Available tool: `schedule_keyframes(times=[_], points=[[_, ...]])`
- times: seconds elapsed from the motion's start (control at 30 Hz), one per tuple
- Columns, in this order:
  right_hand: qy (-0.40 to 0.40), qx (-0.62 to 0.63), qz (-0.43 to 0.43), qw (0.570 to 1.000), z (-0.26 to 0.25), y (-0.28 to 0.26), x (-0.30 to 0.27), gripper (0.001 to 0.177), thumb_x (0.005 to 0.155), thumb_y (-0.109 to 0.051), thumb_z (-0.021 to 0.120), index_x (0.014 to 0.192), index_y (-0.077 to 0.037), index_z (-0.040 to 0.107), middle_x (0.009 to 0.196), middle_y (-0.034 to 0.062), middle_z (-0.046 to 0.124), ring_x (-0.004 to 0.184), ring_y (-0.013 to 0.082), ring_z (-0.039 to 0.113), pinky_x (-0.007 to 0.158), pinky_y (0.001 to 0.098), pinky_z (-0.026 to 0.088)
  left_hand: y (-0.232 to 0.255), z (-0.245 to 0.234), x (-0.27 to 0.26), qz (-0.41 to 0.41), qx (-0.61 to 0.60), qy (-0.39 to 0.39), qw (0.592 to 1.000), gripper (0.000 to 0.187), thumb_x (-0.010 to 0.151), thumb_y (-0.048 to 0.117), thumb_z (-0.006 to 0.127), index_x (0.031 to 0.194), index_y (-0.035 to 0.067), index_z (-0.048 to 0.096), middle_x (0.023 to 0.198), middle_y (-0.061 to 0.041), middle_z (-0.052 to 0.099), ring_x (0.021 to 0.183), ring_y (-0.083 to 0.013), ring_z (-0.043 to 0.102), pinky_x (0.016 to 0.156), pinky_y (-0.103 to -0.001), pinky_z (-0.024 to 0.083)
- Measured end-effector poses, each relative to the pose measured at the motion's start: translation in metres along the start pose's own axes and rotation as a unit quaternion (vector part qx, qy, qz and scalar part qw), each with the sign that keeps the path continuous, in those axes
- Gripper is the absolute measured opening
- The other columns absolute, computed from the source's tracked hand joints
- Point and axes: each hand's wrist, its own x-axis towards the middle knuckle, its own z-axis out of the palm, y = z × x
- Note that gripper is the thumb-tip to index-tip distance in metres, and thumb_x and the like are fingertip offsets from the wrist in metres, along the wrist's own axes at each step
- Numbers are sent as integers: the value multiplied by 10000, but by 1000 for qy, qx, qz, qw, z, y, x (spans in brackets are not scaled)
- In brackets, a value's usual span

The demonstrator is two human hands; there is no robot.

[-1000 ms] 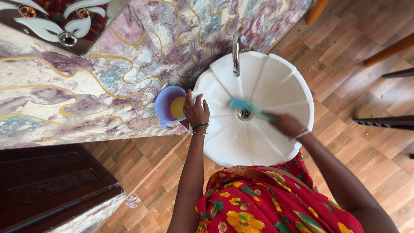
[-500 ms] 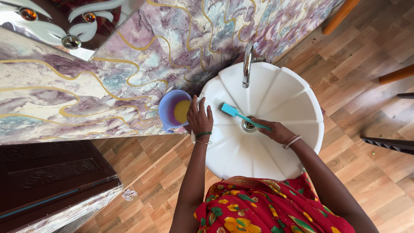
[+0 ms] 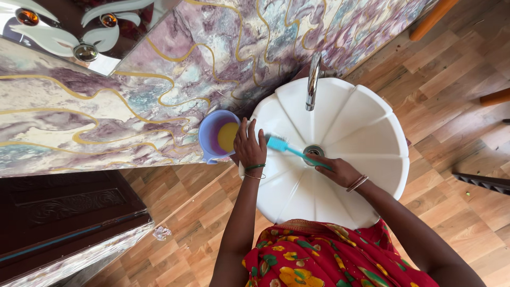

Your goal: The person scrubs a white, flower-shaped sink with a blue brush, focusing on the basin and drain area. They repeatedly dip the brush into a purple cup containing a yellow liquid to apply cleaning solution. The person also scrubs the faucet and the sink's rim.

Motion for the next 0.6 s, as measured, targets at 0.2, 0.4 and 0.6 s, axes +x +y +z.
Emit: schedule_keyframes(times=[0.2, 0.4, 0.6], points=[[256, 9, 136, 957, -15, 1, 4, 517, 1046, -286, 531, 1561, -272, 488, 807, 223, 664, 665, 388, 646, 661, 470, 534, 0, 0, 1, -1, -2, 7, 1000, 380, 1052, 313, 560, 1381, 131, 616, 1509, -131, 538, 1355, -321, 551, 1086, -465, 431], [165, 69, 159, 971, 1, 8, 4, 564, 1019, -254, 604, 1570, -265, 485, 859, 295, 623, 749, 456, 594, 677, 504, 514, -3, 1, -1, 11, -10, 14, 1000, 366, 1048, 297, 569, 1371, 133, 619, 1512, -135, 531, 1358, -323, 552, 1078, -464, 432], [123, 6, 76, 989, -4, 7, 6, 577, 983, -223, 608, 1540, -270, 463, 999, 208, 744, 838, 367, 731, 752, 458, 544, -4, 1, -1, 8, -12, 11, 1000, 360, 1045, 293, 570, 1364, 134, 624, 1509, -135, 533, 1349, -324, 553, 1073, -466, 430]])
